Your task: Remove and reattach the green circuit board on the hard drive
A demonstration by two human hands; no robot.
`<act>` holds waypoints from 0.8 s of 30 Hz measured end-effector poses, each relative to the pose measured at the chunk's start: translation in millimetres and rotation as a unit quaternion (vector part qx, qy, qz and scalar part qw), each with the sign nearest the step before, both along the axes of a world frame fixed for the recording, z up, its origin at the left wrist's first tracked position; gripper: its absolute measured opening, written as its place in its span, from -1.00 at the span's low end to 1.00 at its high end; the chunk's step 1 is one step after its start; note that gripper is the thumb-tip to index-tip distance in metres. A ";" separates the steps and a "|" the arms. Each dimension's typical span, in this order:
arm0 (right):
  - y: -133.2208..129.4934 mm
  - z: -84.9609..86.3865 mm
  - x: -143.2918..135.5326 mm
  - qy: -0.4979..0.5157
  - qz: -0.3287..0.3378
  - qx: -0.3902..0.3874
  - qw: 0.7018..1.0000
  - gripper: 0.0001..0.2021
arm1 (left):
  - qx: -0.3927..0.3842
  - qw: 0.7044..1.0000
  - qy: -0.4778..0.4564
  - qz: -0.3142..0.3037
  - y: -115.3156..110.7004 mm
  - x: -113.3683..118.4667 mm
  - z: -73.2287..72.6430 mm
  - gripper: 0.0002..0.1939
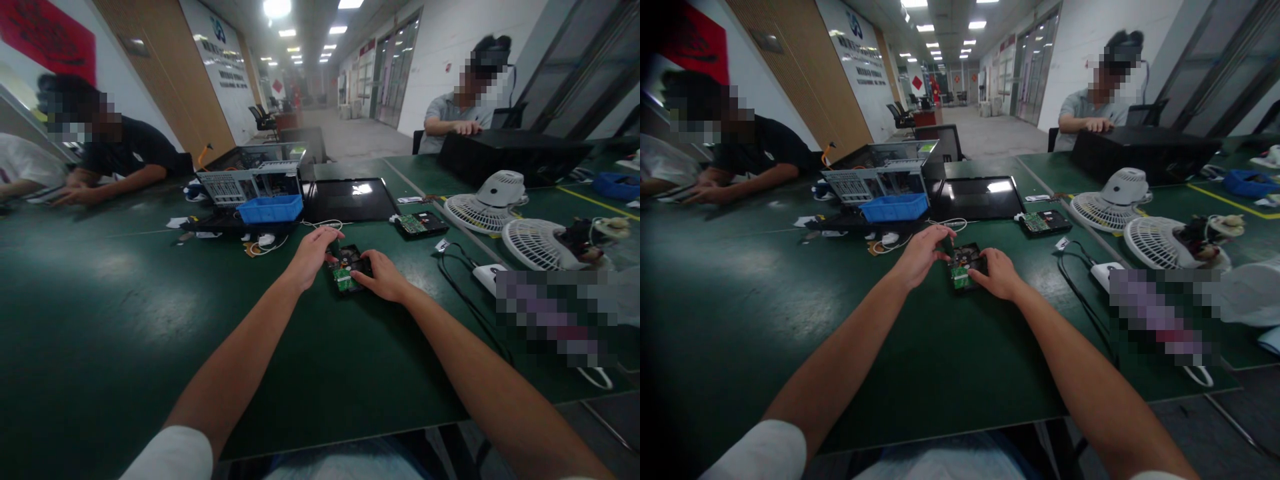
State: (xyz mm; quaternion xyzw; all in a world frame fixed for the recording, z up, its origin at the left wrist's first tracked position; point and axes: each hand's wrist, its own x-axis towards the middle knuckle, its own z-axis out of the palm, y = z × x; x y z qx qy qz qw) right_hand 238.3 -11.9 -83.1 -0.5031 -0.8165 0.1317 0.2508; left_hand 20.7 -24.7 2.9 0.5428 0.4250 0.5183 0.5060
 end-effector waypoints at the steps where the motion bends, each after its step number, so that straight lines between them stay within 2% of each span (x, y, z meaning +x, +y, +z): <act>1: 0.0 0.2 0.1 0.000 0.000 0.000 1.000 -0.53 | -0.001 1.000 -0.002 -0.002 -0.2 -0.3 0.3 -0.77; 7: -0.4 0.4 -0.1 -0.003 0.001 0.001 1.000 -0.53 | -0.019 0.999 -0.037 -0.032 -2.8 1.0 2.2 -0.78; 17: 0.2 -1.1 0.0 -0.001 0.000 0.009 1.000 -0.54 | -0.060 0.994 -0.080 -0.044 -2.7 2.1 1.0 -0.80; 24: -0.5 -0.8 0.2 0.002 -0.003 0.002 1.000 -0.53 | -0.013 0.999 -0.024 -0.031 0.1 -0.2 -1.8 -0.75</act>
